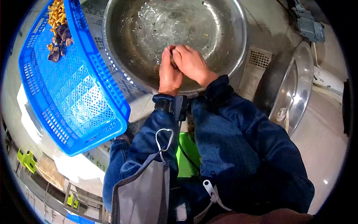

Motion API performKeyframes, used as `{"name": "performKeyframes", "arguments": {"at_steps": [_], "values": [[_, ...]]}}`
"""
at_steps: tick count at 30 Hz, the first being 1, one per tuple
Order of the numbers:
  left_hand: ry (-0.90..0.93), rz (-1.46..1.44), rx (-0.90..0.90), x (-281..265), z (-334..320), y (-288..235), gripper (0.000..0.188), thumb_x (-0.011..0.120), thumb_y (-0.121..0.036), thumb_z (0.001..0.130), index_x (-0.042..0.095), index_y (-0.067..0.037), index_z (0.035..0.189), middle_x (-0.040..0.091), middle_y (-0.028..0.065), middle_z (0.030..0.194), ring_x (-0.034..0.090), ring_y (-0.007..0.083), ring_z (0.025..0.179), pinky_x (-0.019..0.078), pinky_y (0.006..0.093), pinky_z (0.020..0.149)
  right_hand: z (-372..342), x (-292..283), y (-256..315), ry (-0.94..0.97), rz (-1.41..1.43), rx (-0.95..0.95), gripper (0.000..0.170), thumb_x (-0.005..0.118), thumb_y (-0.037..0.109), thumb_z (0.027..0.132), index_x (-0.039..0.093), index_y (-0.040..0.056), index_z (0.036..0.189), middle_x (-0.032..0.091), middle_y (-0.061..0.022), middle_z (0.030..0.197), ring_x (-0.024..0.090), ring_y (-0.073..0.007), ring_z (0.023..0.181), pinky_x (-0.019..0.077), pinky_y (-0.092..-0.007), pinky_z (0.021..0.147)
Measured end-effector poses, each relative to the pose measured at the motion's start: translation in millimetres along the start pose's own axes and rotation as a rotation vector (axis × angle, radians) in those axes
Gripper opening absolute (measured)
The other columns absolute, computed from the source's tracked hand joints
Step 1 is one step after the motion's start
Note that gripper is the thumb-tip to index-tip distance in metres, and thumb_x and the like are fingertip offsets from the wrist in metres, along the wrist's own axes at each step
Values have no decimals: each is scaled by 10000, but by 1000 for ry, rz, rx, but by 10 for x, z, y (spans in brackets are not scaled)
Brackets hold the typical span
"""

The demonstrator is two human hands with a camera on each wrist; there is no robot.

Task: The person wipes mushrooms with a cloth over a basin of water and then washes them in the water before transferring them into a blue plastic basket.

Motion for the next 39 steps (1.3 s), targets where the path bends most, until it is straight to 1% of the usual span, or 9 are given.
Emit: {"name": "performKeyframes", "arguments": {"at_steps": [3,10,13,21,26,30,34,37,39], "values": [[60,105,75,135,-109,-66,370,480,-251,997,453,-119,1342,494,23,1263,496,176,1110,450,343,860,41,-38,-148,41,84,157,255,459,245,951,562,18,1007,641,-198,917,609,-423,845,495,-489,722],[228,43,60,295,-188,-260,522,503,2,916,388,-142,1404,448,56,1342,520,216,1126,464,347,897,-46,-93,-202,32,773,318,220,550,201,958,611,33,1087,684,-122,920,676,-190,761,541,-359,674],[223,192,172,258,-143,-297,563,502,80,872,402,-133,1383,439,67,1353,510,212,1136,454,347,947,-36,-37,-268,7,582,33,236,592,205,935,616,24,1084,692,-110,950,670,-168,823,535,-315,743],[306,315,226,216,-158,-268,619,468,141,794,410,-130,1348,353,78,1445,457,238,1231,416,372,1025,-64,-130,-104,237,572,179,297,570,162,906,620,20,1162,685,-111,1053,653,-168,964,503,-285,862],[64,159,49,-7,-108,-132,542,493,95,837,428,-158,1312,489,65,1237,537,231,1089,481,417,934,-3,126,-508,290,852,445,201,519,58,918,663,23,1055,665,-112,1070,642,-204,923,510,-300,817],[-306,366,139,-340,-50,-85,299,580,-135,932,463,-132,1207,517,47,1086,546,179,929,516,424,832,-20,363,-1510,-270,611,183,316,477,120,976,524,12,1269,611,-33,1154,574,-139,1041,462,-257,873],[-391,601,24,-502,-9,12,361,562,-241,958,435,-58,1242,574,79,971,563,177,883,511,324,723,-189,536,-922,194,1205,655,360,535,260,974,535,67,1279,595,15,1168,556,-120,1057,455,-278,889],[-481,483,109,-698,122,81,395,521,-307,976,430,-54,1265,588,105,1048,565,189,917,497,331,763,-86,534,-415,230,107,77,354,469,294,979,578,37,1195,641,-164,1113,578,-327,1067,463,-411,894],[-402,525,-47,-553,46,39,439,495,-354,984,414,-53,1293,565,108,1122,552,179,956,476,319,773,-55,572,-448,187,-79,9,462,358,375,994,613,0,1079,636,-249,974,615,-378,932,494,-458,808]]}}
Point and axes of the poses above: each hand's wrist, its own z-axis towards the middle knuckle, its own x-axis out of the palm, y = z × x, the point moved 6 cm from there along z, towards the middle knuckle
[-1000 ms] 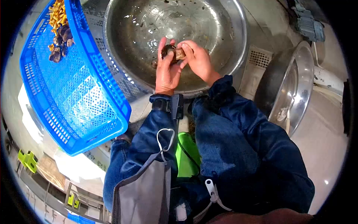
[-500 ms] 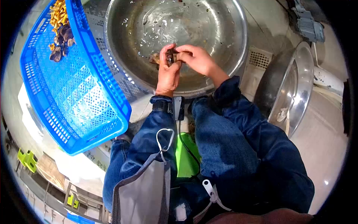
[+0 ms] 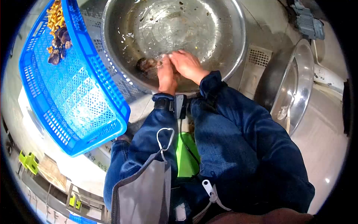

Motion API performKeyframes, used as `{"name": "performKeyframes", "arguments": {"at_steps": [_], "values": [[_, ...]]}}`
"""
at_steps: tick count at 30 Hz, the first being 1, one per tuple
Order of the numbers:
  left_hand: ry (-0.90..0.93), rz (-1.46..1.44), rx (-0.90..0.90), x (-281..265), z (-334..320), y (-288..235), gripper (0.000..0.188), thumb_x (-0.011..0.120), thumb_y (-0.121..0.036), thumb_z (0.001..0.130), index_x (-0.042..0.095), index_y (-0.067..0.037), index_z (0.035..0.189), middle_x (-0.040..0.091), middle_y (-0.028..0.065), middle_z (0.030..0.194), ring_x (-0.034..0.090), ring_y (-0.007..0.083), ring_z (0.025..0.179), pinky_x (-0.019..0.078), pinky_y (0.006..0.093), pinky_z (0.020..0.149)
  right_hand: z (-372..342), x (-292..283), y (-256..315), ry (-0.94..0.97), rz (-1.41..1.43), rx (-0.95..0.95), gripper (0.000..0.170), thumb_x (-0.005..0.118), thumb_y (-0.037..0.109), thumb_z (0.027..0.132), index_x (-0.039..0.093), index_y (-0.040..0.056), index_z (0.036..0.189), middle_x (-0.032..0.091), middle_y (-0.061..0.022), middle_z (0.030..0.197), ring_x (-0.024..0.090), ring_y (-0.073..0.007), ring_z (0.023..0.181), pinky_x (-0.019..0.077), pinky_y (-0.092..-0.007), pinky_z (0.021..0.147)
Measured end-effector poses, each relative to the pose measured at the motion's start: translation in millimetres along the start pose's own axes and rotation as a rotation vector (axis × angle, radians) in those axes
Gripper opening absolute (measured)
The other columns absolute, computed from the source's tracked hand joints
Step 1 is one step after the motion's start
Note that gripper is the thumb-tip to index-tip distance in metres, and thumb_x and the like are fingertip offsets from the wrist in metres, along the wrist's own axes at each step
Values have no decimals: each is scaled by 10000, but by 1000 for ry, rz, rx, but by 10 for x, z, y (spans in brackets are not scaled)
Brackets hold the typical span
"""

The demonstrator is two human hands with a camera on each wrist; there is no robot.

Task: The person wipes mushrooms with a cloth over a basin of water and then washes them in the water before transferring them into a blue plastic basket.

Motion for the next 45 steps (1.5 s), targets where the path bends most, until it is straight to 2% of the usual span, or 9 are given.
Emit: {"name": "performKeyframes", "arguments": {"at_steps": [3,7,11,17,20,25,30,35,45], "values": [[87,48,235,195,-163,-105,396,523,-312,982,430,-65,1277,556,57,1088,538,148,960,468,269,728,4,-73,-21,-38,-94,-99,438,370,388,986,597,13,992,651,-213,771,642,-385,714,497,-480,633],[303,404,539,394,-412,-345,374,515,-284,992,428,-69,1285,522,71,1172,506,162,1054,432,307,913,-203,-293,-16,340,654,593,417,385,393,972,621,49,971,638,-244,805,635,-389,732,466,-450,598],[312,-40,237,422,-446,-339,541,541,-414,962,392,-83,1362,516,99,1225,521,179,1091,465,303,882,-21,-475,18,-64,-17,137,378,386,389,976,619,94,1019,664,-187,838,641,-389,758,502,-479,679],[295,294,558,445,-424,-538,434,553,-361,967,496,-61,1276,562,79,1169,563,187,1023,484,321,871,44,-488,-6,-214,56,179,351,383,302,999,615,40,976,658,-194,780,638,-354,709,504,-446,687],[484,-285,278,404,-391,-448,489,556,-370,960,436,-80,1335,556,87,1180,550,196,1081,465,361,922,68,-295,-278,-60,719,378,326,394,249,1005,607,6,961,654,-163,755,636,-264,682,496,-371,679],[440,-424,144,316,-389,-405,611,469,-575,917,486,-82,1278,587,116,1194,544,299,1143,433,483,993,-31,-437,-852,-658,670,56,204,452,13,919,549,47,1095,620,-24,962,576,-177,848,466,-254,768],[301,-448,46,209,-206,-264,604,464,-596,918,517,-86,1238,600,73,1166,555,256,1103,444,449,954,-182,-37,-634,86,1754,700,325,607,284,927,577,109,1199,619,-28,1069,601,-123,945,503,-274,763],[280,-306,128,155,-135,-223,521,421,-527,975,508,-97,1258,599,36,1120,564,177,1029,440,334,869,40,-567,112,-30,239,91,381,655,312,862,634,41,1129,681,-120,1055,663,-217,951,527,-310,785],[248,-96,190,213,-259,-365,352,387,-337,1019,558,-90,1201,565,-18,918,501,71,746,386,229,595,31,-577,103,176,214,183,407,640,349,768,683,46,1036,689,-168,977,671,-325,878,525,-361,813]]}}
Point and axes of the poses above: each hand's wrist, its own z-axis towards the middle knuckle, its own x-axis out of the palm, y = z × x, the point moved 6 cm from there along z, towards the middle knuckle
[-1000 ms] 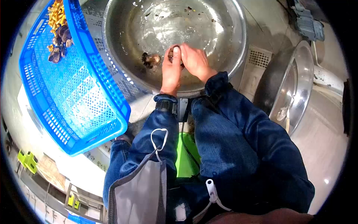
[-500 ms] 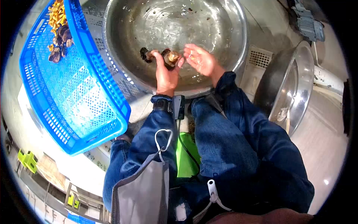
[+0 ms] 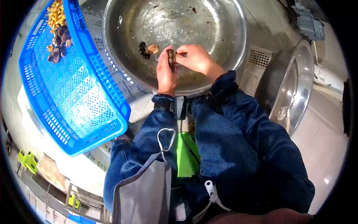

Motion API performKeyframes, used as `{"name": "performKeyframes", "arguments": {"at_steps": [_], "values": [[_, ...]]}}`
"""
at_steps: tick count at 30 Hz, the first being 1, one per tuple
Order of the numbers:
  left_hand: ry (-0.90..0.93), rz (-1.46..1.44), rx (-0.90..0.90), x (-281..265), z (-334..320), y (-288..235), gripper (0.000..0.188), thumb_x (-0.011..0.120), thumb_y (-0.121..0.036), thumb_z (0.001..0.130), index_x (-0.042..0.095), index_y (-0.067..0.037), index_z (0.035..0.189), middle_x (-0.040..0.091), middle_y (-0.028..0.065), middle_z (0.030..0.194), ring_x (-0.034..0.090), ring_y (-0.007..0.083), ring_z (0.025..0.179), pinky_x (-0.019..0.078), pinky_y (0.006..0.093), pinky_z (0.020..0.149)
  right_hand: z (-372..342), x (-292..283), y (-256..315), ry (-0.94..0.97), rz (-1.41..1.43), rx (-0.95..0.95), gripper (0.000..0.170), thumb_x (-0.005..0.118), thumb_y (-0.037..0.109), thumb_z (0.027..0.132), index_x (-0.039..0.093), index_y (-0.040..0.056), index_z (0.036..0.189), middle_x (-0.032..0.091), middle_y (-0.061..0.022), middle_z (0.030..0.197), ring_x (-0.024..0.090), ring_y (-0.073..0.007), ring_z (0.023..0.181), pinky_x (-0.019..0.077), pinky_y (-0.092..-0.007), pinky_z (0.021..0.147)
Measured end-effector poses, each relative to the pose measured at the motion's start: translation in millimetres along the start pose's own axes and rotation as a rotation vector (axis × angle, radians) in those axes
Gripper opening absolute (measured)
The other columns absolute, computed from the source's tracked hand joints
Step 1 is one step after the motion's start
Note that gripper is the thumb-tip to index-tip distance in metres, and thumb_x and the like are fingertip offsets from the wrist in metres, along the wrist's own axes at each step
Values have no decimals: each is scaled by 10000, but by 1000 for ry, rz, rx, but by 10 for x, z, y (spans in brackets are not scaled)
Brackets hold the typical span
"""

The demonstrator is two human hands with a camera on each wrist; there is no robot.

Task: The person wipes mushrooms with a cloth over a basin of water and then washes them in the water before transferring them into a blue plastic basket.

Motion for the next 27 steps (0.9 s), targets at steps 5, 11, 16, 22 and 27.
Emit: {"name": "performKeyframes", "arguments": {"at_steps": [5,11,16,22,27], "values": [[-12,-97,-35,2,16,3,343,377,-358,1016,574,-118,1161,581,-24,949,522,67,742,365,220,557,-34,-28,49,-62,-73,-71,377,648,308,757,688,72,1047,698,-155,958,676,-307,886,525,-354,809],[-28,-129,-70,-96,48,60,396,349,-386,1022,584,-98,1158,617,-4,897,539,79,693,370,218,528,-47,-3,13,-22,5,-133,335,648,264,781,684,74,1054,691,-159,964,683,-291,881,533,-353,795],[-34,-181,-157,-116,28,127,433,324,-414,1028,590,-96,1153,597,-6,789,470,85,583,354,233,450,-69,0,-27,9,27,-144,316,658,254,792,683,63,1042,696,-143,918,686,-279,847,536,-351,779],[-53,-108,-185,-101,-4,107,452,314,-429,1028,587,-86,1138,579,-1,770,422,88,547,338,233,443,-74,-85,-30,48,46,-35,271,680,247,772,705,63,968,693,-142,863,686,-276,798,531,-347,725],[-89,-61,-216,-136,10,130,465,317,-451,1022,611,-100,1104,612,-3,801,470,86,570,346,218,444,-81,-12,-7,15,43,-121,261,648,227,790,706,88,1004,693,-152,897,681,-296,820,535,-346,744]]}}
Point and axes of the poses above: each hand's wrist, its own z-axis towards the middle knuckle, its own x-axis out of the palm, y = z × x, the point moved 6 cm from there along z, towards the middle knuckle
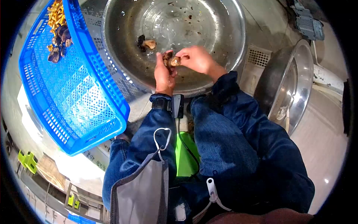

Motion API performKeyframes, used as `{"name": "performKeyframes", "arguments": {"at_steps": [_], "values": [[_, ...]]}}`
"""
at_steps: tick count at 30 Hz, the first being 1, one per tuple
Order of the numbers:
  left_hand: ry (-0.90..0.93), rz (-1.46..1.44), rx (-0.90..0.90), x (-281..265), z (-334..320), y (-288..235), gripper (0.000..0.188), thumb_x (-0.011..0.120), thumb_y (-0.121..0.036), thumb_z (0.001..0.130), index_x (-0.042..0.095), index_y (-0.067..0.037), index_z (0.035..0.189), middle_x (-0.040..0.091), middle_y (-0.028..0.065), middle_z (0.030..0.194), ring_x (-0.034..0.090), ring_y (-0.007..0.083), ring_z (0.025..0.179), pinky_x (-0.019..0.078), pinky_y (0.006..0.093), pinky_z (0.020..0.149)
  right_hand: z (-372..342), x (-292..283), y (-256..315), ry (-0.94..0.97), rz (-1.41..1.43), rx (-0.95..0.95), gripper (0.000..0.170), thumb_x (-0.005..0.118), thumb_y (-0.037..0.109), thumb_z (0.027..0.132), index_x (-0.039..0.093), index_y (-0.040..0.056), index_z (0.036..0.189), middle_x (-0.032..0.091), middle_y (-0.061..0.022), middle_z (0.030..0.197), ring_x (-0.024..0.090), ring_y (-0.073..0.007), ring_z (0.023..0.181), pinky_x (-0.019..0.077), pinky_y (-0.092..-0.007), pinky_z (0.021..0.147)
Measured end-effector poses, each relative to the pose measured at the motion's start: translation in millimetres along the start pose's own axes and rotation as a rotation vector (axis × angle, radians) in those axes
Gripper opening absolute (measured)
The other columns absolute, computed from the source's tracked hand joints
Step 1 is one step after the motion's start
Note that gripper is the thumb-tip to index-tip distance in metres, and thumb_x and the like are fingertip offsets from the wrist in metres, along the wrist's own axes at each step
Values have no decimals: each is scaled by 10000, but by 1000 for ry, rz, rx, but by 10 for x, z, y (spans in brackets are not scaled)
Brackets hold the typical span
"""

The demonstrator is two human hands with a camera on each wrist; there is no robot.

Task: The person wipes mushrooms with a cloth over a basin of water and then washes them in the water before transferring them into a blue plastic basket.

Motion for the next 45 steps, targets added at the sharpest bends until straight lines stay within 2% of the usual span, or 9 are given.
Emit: {"name": "performKeyframes", "arguments": {"at_steps": [16,17,22,24,27,31,38,42,45], "values": [[-151,40,-65,-190,72,173,317,597,-351,899,589,-74,1053,620,53,926,579,166,720,453,296,540,85,369,-698,-179,433,380,443,544,199,958,459,-2,1343,562,-125,1286,550,-211,1137,429,-344,986],[-160,-11,-84,-161,66,203,317,605,-351,896,589,-73,1049,621,52,932,590,167,738,465,300,550,137,525,-507,-85,617,139,457,521,208,968,422,4,1365,522,-135,1330,510,-221,1193,380,-367,1033],[106,-79,-71,-108,166,228,286,641,-337,885,595,-110,1054,628,37,956,613,170,864,518,333,658,247,489,-239,-28,364,341,254,446,127,956,582,94,1168,657,-109,999,657,-269,730,517,-347,707],[65,-114,94,-76,2,80,302,606,-340,915,577,-97,1092,636,48,993,626,184,875,523,317,648,483,479,-484,-390,148,-149,255,446,117,959,561,59,1179,650,-159,1010,663,-245,799,516,-341,537],[116,-294,53,-58,-214,-142,467,526,-417,957,497,-55,1250,599,88,1181,591,215,1051,518,352,839,575,309,-66,-181,443,184,325,502,220,970,515,95,1270,571,-105,1238,625,-259,968,497,-405,867],[129,-511,269,-148,-297,-347,395,478,-268,1000,443,-51,1328,542,89,1281,534,220,1164,427,359,1010,1035,582,236,-28,506,-302,492,579,267,941,436,154,1399,441,-100,1431,467,-251,1258,406,-346,1021],[273,-398,288,-126,-383,-341,570,546,63,869,401,-94,1398,512,88,1305,506,217,1175,416,355,1015,990,801,-188,175,829,-5,266,625,131,907,620,21,1149,663,-66,1058,604,-166,988,469,-296,877],[150,-318,315,-100,-191,-302,566,525,114,827,418,-103,1338,525,98,1223,530,246,1112,448,357,960,635,223,-657,-525,809,179,244,567,136,943,592,13,1151,634,-73,1077,577,-152,992,467,-293,857],[10,-328,262,-181,-57,-192,453,520,31,869,428,-88,1297,531,106,1208,541,251,1099,454,385,944,330,334,-430,-94,965,321,328,564,288,959,583,28,1158,609,-94,1122,563,-177,1049,457,-312,889]]}}
Point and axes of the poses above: each hand's wrist, its own z-axis towards the middle knuckle, its own x-axis out of the palm, y = z × x, the point moved 6 cm from there along z, towards the middle knuckle
